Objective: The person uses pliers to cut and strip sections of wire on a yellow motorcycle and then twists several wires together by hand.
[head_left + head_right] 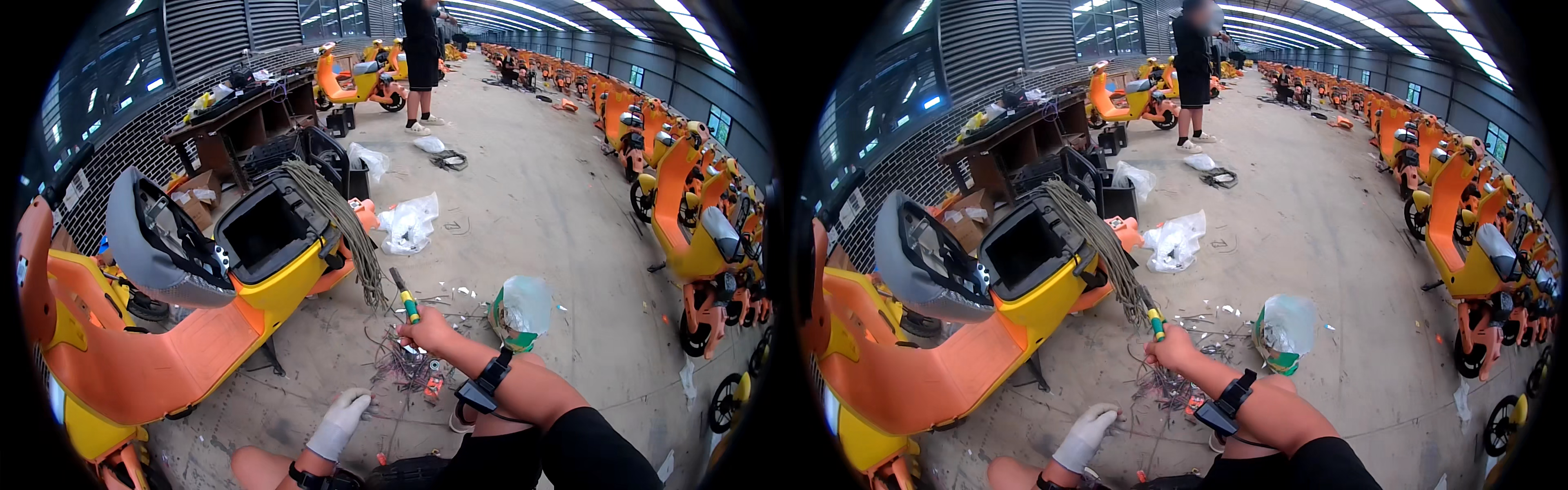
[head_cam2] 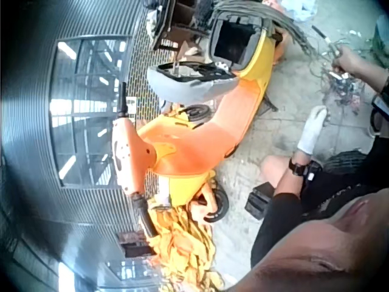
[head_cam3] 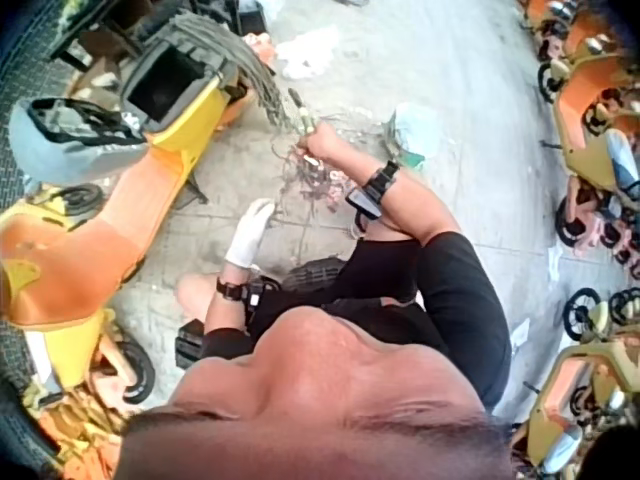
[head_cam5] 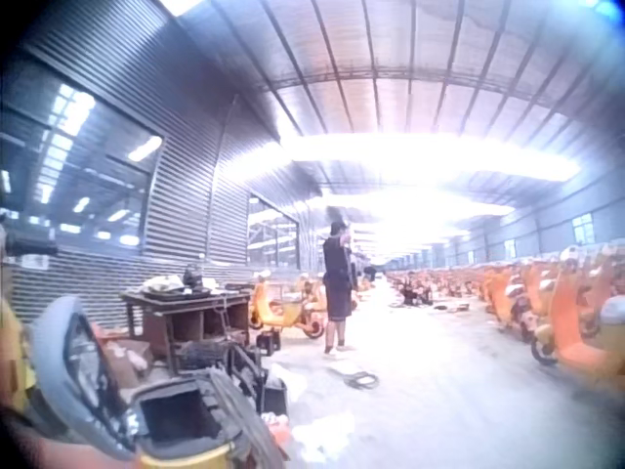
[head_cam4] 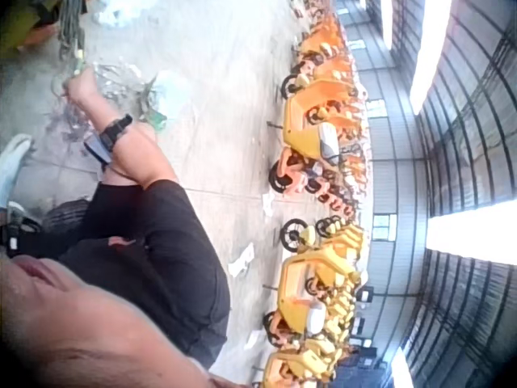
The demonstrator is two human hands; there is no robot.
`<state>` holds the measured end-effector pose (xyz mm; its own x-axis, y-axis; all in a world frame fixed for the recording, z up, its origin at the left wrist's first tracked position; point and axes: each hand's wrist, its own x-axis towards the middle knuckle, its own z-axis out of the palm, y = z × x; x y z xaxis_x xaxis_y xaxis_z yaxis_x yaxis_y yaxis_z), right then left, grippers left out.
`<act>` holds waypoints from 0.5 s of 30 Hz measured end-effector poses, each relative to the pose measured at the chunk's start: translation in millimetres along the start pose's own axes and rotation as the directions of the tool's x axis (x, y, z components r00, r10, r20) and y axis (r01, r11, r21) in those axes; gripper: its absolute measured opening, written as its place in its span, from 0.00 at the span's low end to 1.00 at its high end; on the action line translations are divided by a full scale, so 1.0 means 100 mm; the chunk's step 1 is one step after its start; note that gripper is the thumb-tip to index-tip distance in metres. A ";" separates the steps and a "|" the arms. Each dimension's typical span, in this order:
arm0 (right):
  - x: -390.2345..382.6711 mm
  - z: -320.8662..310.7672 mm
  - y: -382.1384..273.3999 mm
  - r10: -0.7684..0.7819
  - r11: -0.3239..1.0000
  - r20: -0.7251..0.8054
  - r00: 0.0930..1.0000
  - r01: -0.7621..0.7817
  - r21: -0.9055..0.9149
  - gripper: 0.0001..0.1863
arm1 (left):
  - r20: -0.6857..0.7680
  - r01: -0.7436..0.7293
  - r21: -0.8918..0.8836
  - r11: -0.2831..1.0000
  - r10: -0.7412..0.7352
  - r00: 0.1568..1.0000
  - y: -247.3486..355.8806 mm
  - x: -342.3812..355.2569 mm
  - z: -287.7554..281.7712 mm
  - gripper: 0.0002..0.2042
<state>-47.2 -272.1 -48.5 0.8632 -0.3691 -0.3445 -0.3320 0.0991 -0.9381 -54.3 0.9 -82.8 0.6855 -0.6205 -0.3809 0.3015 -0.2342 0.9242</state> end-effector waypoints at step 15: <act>0.37 0.27 0.49 0.425 0.841 0.038 0.904 -0.410 0.352 0.10 | 0.215 -0.220 0.955 0.200 0.045 0.976 0.06 -0.01 -0.03 0.12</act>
<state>-21.8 -255.9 -108.3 0.6536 -0.2569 -0.7119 -0.4996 0.5601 -0.6608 -51.8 2.3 -77.2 0.5400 -0.7767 -0.3242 -0.7232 -0.6252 0.2934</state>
